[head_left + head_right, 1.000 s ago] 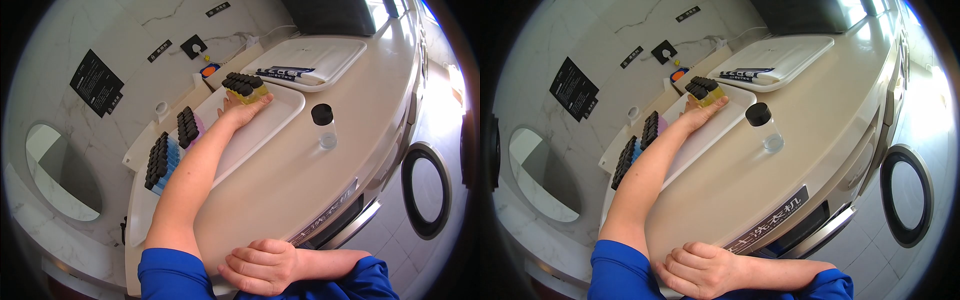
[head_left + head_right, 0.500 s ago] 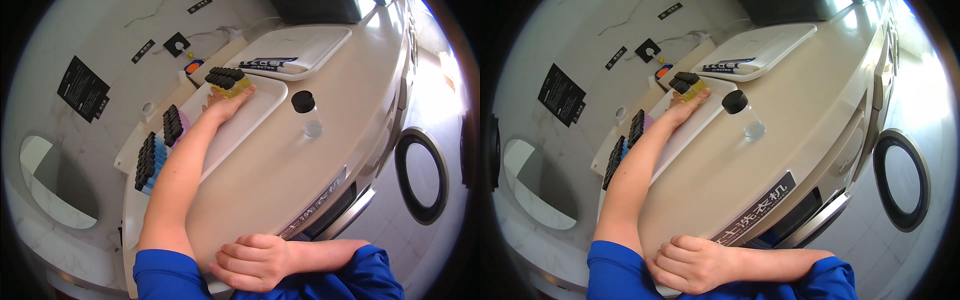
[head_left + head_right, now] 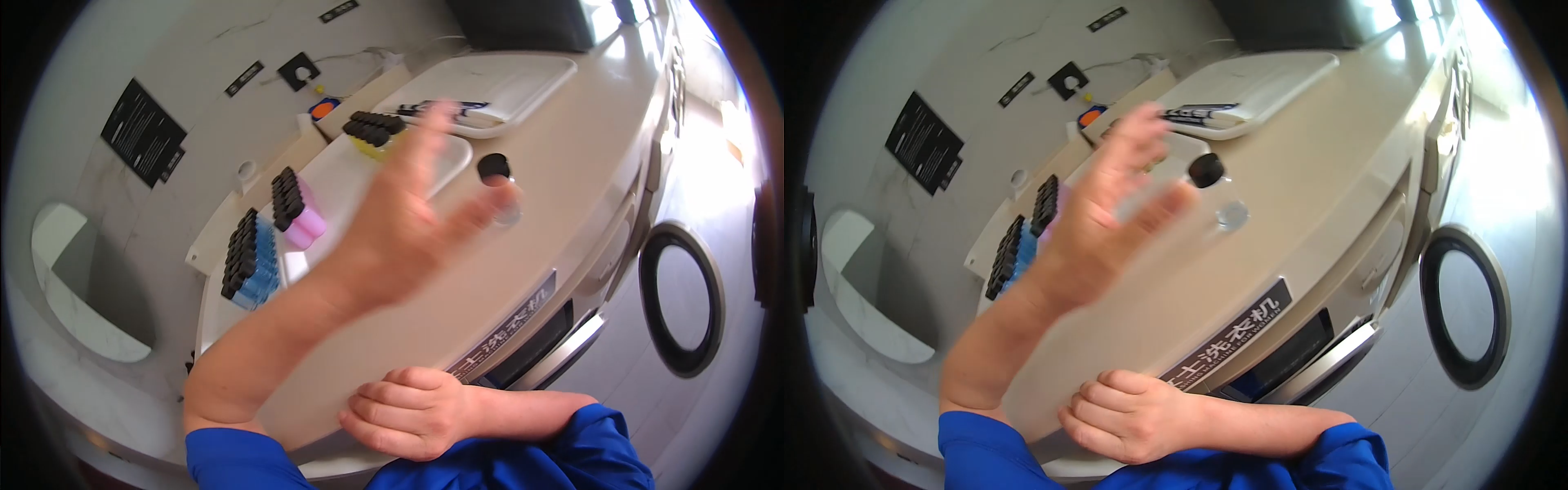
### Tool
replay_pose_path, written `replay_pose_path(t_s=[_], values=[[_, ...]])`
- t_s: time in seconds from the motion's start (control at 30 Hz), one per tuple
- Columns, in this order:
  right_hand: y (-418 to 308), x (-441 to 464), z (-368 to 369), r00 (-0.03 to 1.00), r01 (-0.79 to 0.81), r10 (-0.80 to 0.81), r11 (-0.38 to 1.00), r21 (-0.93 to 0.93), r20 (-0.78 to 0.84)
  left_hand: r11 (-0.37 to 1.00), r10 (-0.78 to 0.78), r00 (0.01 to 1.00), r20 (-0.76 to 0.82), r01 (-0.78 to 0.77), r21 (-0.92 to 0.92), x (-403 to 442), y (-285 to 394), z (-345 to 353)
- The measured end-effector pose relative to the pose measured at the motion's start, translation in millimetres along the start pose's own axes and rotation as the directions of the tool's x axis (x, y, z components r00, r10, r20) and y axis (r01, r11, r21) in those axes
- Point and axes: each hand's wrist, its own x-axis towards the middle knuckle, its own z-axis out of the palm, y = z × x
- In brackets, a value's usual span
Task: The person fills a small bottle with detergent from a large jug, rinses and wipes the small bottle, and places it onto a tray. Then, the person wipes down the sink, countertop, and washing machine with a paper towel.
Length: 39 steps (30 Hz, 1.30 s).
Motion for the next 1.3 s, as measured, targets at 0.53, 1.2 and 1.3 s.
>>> replay_pose_path(t_s=[0.53,1.2,1.3], values=[[-3,3,-2,0.997,-0.027,0.032,0.998,-0.064,0.071,0.985,0.158,0.978,-0.135,-0.165,-0.041,-14,8,28],[-47,14,20,0.927,-0.354,0.373,0.904,-0.241,0.037,0.982,-0.089,0.939,-0.332,0.139,0.13,-299,102,-108],[-93,20,46,0.84,-0.539,0.537,0.842,-0.014,-0.082,0.978,-0.122,0.9,-0.419,0.18,0.102,-368,114,-99]])
